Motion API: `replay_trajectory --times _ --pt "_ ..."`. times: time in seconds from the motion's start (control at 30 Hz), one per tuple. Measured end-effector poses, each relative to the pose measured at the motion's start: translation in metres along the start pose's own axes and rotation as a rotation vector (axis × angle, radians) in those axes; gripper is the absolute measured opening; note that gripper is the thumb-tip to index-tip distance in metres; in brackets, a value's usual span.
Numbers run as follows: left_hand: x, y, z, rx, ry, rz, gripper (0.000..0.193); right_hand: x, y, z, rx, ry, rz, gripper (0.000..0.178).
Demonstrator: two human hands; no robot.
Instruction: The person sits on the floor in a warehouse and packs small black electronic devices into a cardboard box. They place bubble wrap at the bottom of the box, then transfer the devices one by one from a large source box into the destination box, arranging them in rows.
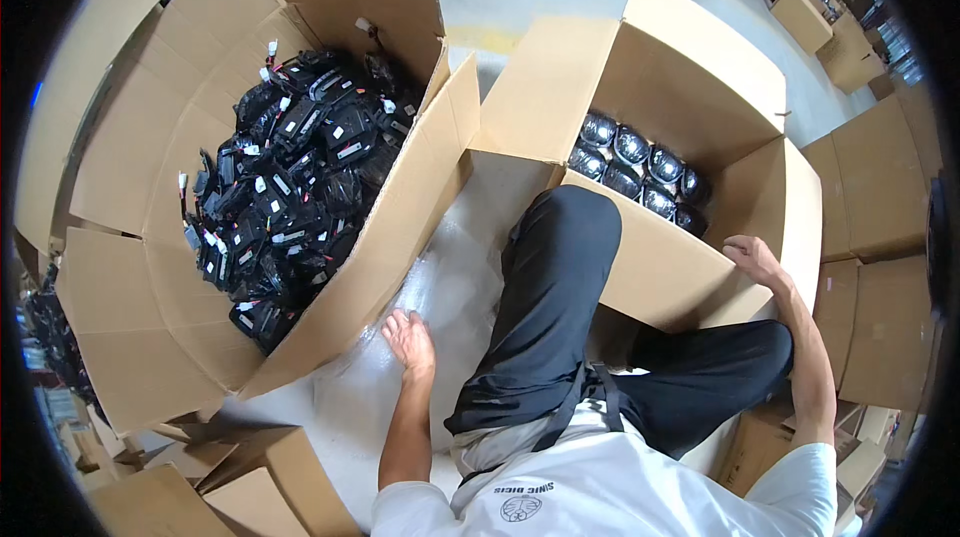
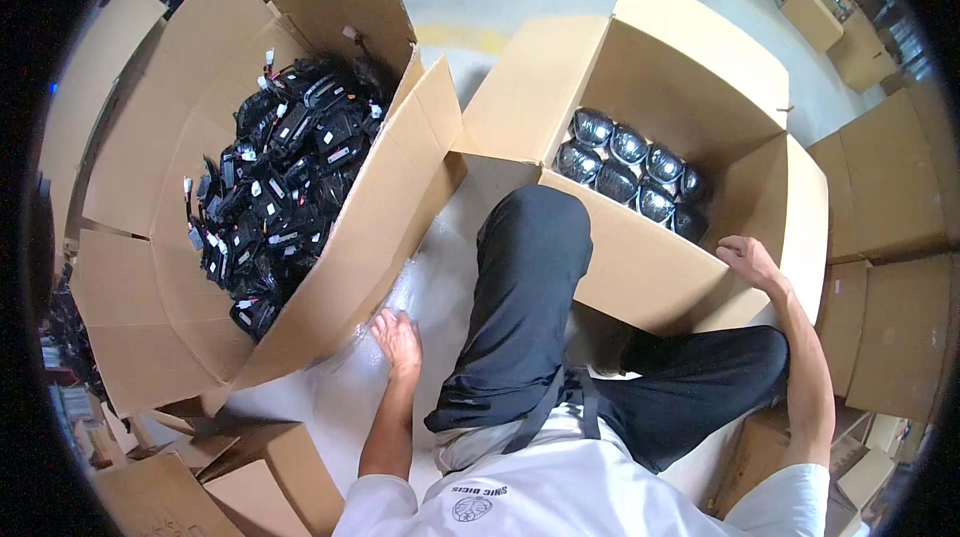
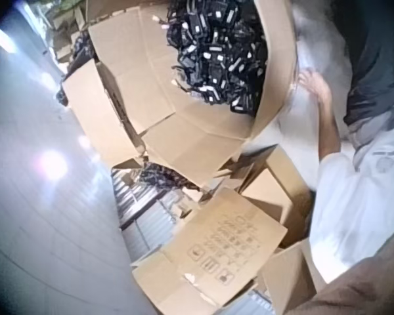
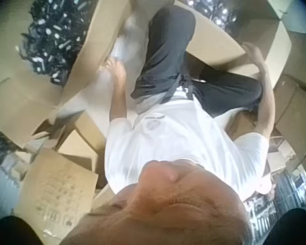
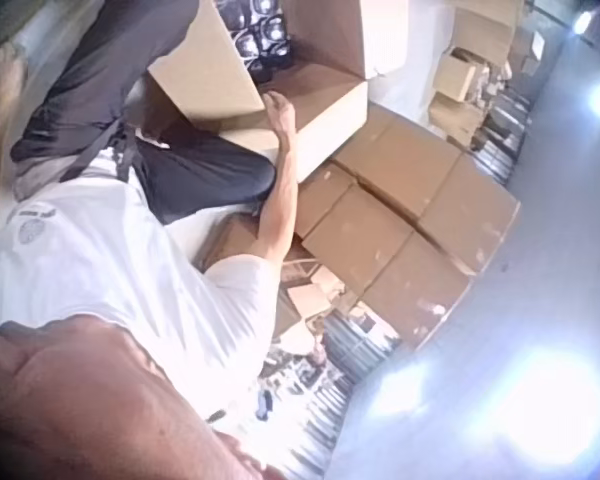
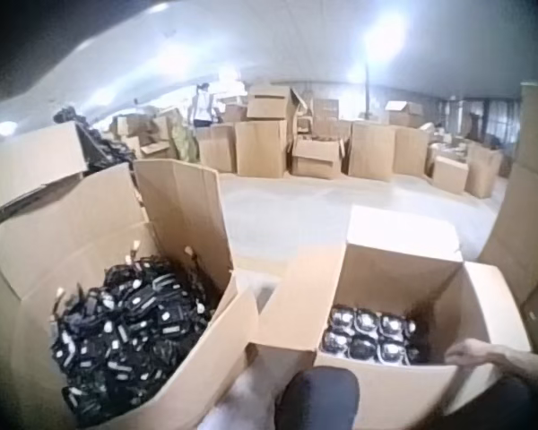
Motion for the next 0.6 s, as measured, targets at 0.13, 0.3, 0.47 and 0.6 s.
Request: replay_trajectory --times 0.13,0.3,0.47,0.6 --pt "0.026 -0.017 0.001 -0.056 -0.056 -0.138 0.015 -0.006 -0.017 -0.003 0.071 -0.023 -0.028 0.042" --pt "0.155 -0.055 0.008 -0.117 -0.222 -0.451 0.025 0.002 -0.024 -0.001 0.09 -0.069 -0.055 0.041" --pt "0.244 -0.076 0.029 -0.128 -0.305 -0.615 0.028 0.006 -0.025 0.008 0.114 -0.122 -0.054 0.04" --pt "0.302 -0.073 0.052 0.001 -0.602 -0.646 0.023 0.023 -0.048 0.092 0.3 -0.086 -0.141 0.032"
Point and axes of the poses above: each hand's wrist, its own y-axis towards the middle knuckle, its own x-axis out of the back of the hand, z = x × y, the point moved 10 cm from there along y, towards the middle knuckle, and after that the axes turned 9 degrees about y, right-handed, at the moved point
